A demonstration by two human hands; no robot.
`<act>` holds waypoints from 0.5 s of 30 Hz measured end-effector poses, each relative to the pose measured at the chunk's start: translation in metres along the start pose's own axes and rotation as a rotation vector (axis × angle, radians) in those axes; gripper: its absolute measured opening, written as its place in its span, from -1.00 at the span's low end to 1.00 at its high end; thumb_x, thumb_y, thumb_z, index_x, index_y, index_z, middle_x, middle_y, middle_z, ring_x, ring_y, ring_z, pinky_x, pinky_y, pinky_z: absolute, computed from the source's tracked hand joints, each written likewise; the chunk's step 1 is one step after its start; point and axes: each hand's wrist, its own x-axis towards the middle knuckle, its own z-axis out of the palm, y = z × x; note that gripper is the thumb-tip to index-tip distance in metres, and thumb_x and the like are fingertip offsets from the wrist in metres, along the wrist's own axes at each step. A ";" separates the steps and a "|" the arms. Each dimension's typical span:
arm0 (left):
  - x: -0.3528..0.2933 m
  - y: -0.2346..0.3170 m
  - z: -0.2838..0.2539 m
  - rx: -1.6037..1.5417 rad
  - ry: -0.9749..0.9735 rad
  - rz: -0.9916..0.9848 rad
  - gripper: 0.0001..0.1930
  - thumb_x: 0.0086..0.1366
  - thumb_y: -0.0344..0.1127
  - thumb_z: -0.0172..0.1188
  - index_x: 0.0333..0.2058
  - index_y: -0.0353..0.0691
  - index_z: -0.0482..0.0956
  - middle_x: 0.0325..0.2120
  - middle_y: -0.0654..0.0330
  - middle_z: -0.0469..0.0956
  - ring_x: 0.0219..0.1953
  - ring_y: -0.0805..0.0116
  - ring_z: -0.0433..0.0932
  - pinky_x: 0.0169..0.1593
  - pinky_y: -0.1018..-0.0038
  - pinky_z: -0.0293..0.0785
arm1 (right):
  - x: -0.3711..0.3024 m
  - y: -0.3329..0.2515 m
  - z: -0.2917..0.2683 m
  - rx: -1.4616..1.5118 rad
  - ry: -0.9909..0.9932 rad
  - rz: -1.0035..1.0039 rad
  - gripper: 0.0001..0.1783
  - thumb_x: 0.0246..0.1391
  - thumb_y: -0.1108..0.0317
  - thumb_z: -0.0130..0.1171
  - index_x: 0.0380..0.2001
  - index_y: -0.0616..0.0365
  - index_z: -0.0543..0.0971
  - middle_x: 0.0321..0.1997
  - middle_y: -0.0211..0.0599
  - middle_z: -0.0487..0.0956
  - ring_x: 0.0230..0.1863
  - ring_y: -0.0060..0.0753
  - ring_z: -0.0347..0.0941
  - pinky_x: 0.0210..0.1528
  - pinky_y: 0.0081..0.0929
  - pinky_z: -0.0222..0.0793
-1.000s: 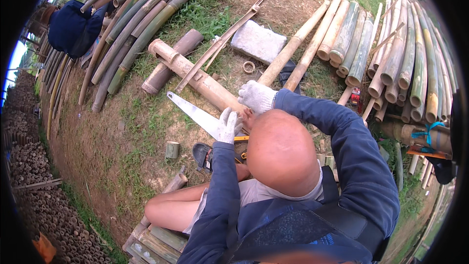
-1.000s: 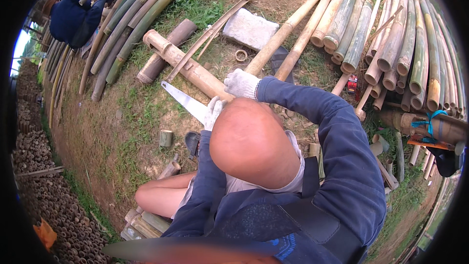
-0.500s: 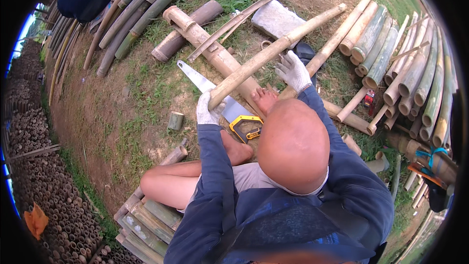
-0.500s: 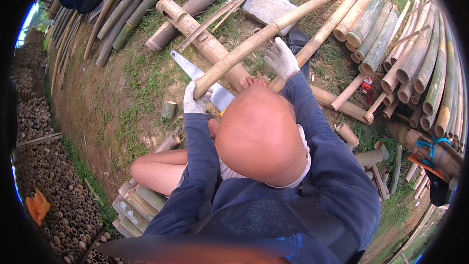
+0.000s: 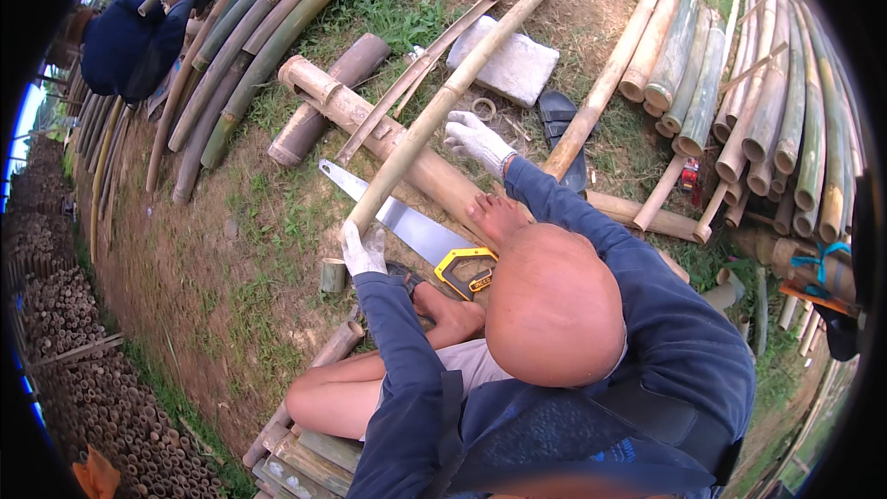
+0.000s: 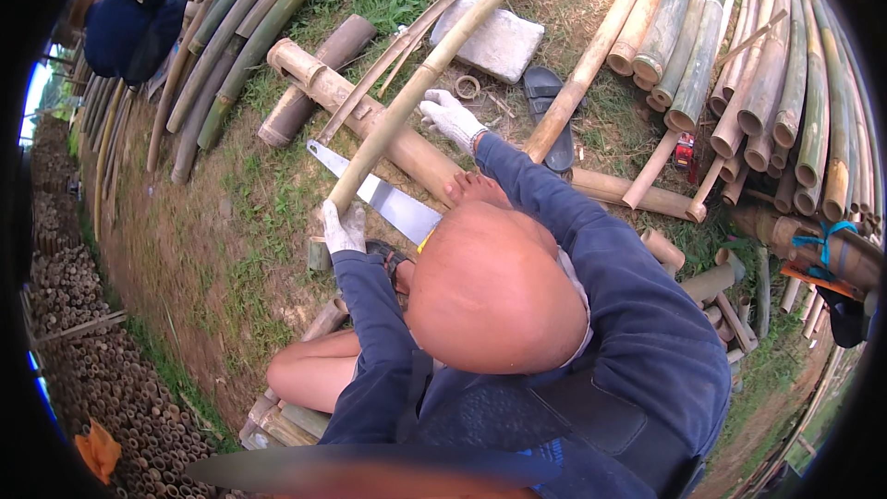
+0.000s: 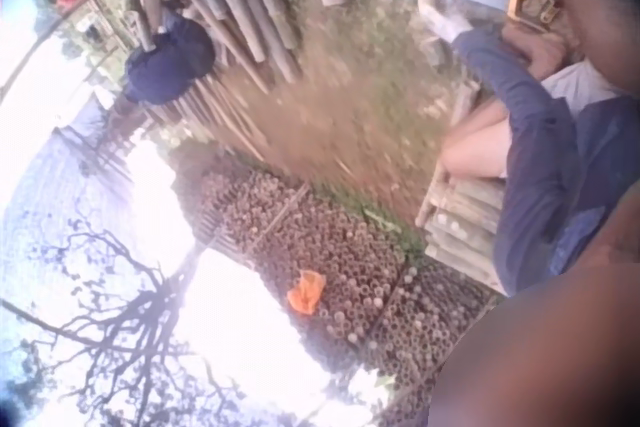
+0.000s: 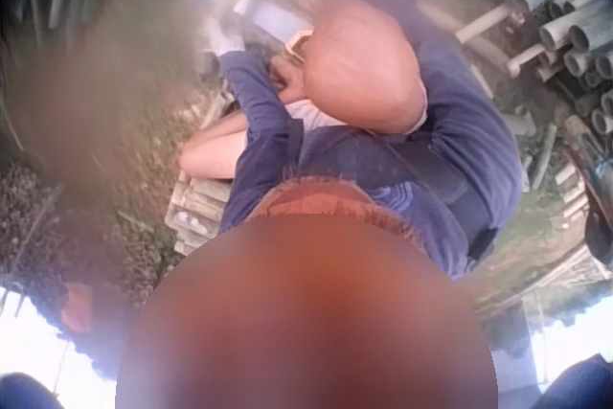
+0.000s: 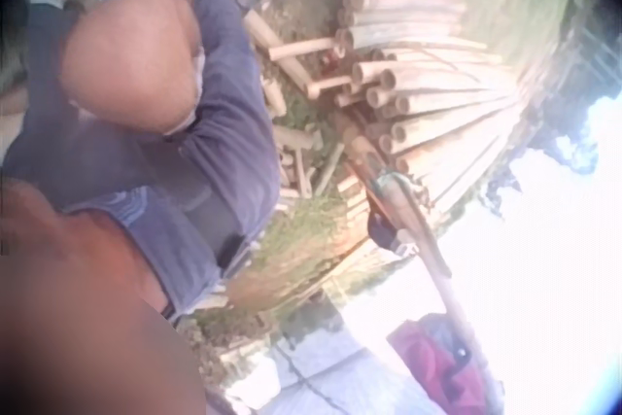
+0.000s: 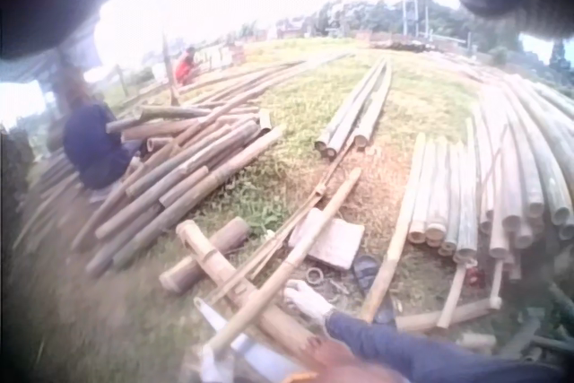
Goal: The person sits on the ground and uses a hand saw to cut bamboo poles into shorter sections. They repeatedly position the bamboo on a makeshift stand, saw through it, and then move the cut pieces aside.
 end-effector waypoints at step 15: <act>-0.014 -0.011 0.007 0.062 0.078 0.086 -0.25 0.33 -0.22 0.51 0.37 -0.08 0.28 0.21 -0.02 0.42 0.09 0.04 0.60 0.06 0.15 0.72 | 0.124 -0.048 0.081 -1.052 0.140 -0.400 -0.56 0.17 0.14 0.15 0.00 0.19 0.65 -0.02 0.13 0.68 0.05 0.18 0.62 0.20 -0.04 0.52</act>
